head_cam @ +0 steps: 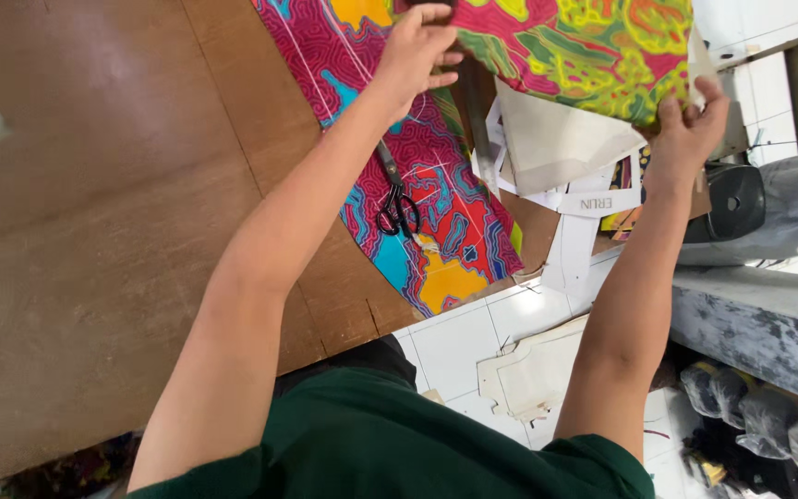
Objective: The person cuts a large piece of colorful patterned fabric into smaller pieces using shears. The person repeatedly positions the fabric, cuts along marked lines, and sets the cut pieces aside on the table.
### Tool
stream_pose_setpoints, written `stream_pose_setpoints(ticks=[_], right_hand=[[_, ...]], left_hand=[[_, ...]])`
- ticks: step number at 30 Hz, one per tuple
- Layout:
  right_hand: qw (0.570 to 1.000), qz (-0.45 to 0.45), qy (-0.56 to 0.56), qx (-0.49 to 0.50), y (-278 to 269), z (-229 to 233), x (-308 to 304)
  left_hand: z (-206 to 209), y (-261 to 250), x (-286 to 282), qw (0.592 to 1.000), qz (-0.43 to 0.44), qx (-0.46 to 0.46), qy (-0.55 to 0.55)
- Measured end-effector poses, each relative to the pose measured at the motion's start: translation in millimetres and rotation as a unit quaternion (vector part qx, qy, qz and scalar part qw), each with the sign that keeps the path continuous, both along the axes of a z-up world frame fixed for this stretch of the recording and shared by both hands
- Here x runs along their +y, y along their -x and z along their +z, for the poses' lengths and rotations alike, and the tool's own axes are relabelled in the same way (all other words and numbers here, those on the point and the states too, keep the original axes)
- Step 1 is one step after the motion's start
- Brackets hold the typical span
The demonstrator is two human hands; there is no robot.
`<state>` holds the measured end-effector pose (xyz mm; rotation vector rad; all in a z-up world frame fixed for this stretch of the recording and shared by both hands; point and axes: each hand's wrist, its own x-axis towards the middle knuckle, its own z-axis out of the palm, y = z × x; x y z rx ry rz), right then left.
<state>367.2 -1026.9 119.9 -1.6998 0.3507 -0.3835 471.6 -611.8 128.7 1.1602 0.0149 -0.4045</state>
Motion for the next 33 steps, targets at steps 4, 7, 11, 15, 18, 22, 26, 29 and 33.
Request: stream_pose_setpoints(ticks=[4,7,11,15,18,22,26,29,33], right_hand=[[0.853,-0.070,0.517,-0.018,42.7,-54.9,42.1],[0.949,0.041,0.303,0.077,92.6,-82.9,159.4],[0.876,0.259,0.406,0.023,113.5,-81.1,292.2],[0.823,0.304,0.471,0.095,101.5,-76.3,336.6],[0.804,0.337,0.467,0.147,96.9,-91.8,334.8],[0.876,0.333,0.332,0.101,97.2,-109.2,318.8],[0.906,0.299,0.044,0.296,81.5,-88.0,301.2],[0.871,0.290,0.104,0.382,86.3,-52.5,303.3],[0.854,0.253,0.208,0.404,117.1,-7.4,334.7]], left_hand=[[-44.6,95.7,44.4,0.991,0.020,-0.020,-0.128],[-61.9,216.1,85.4,0.886,0.022,-0.262,-0.383],[-87.1,317.8,74.5,0.754,-0.179,-0.398,-0.491],[-116.3,345.6,36.6,0.672,-0.246,-0.444,-0.539],[-134.4,350.8,27.9,0.651,-0.226,-0.445,-0.572],[-140.1,351.4,38.3,0.635,-0.252,-0.438,-0.585],[-131.8,363.4,64.6,0.632,-0.269,-0.432,-0.585],[-129.9,377.9,121.2,0.631,-0.286,-0.431,-0.577],[-121.7,402.4,255.9,0.584,-0.350,-0.449,-0.578]])
